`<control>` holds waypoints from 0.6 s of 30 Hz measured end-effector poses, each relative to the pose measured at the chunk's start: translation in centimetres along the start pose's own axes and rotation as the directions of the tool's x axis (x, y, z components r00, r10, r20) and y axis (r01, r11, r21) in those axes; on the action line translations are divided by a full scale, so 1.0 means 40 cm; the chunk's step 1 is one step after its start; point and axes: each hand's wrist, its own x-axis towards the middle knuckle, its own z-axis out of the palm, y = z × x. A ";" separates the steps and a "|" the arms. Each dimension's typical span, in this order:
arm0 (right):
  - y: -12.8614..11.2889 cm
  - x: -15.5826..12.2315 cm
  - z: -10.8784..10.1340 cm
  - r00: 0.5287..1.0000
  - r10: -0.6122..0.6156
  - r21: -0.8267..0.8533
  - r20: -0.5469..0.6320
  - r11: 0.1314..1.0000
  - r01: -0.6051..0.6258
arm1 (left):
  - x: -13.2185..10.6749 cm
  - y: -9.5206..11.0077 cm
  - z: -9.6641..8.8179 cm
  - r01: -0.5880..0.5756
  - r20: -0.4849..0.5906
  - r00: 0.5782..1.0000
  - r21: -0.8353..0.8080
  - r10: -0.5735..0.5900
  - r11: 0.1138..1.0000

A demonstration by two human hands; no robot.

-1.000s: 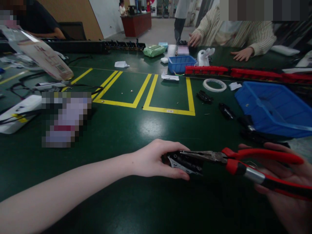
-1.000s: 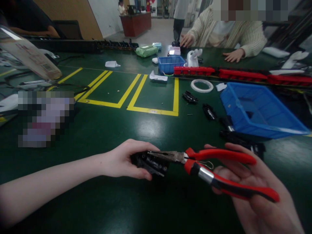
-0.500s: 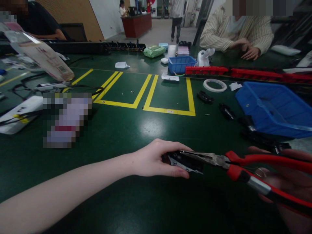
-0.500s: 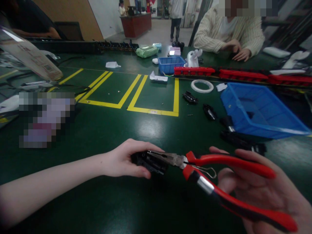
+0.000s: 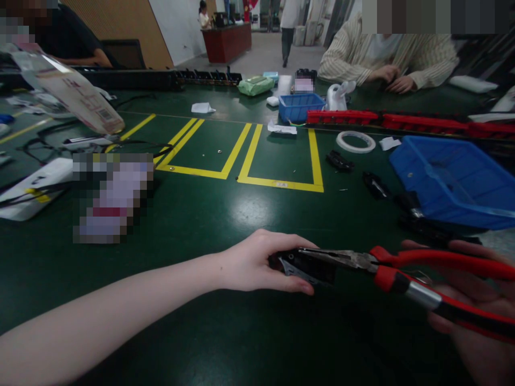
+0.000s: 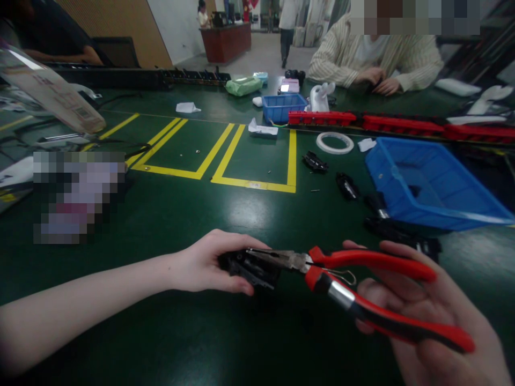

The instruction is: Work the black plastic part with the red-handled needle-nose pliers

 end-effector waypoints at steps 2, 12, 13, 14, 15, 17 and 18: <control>-0.036 -0.019 0.035 0.998 0.049 0.025 -0.033 0.999 -0.048 | 0.000 -0.002 0.000 0.007 -0.004 1.000 0.003 -0.007 1.000; -0.077 -0.045 0.078 0.990 0.144 0.055 0.001 0.988 -0.144 | -0.002 -0.005 0.002 0.030 -0.004 1.000 -0.071 -0.031 0.997; -0.077 -0.046 0.078 0.991 0.136 0.052 0.002 0.989 -0.135 | -0.002 -0.005 0.002 0.027 -0.007 1.000 -0.073 -0.027 0.997; -0.077 -0.047 0.078 0.992 0.124 0.050 0.003 0.991 -0.124 | -0.002 -0.005 0.001 0.024 -0.009 1.000 -0.073 -0.025 0.997; -0.075 -0.048 0.077 0.994 0.112 0.048 0.006 0.993 -0.112 | -0.002 -0.005 0.001 0.022 -0.011 1.000 -0.073 -0.023 0.997; -0.063 -0.044 0.070 0.997 0.077 0.035 0.018 0.996 -0.078 | -0.002 -0.006 0.001 0.022 -0.013 1.000 -0.074 -0.023 0.997; -0.053 -0.039 0.061 0.999 0.051 0.023 0.018 0.998 -0.051 | -0.002 -0.006 0.000 0.020 -0.013 1.000 -0.073 -0.021 0.997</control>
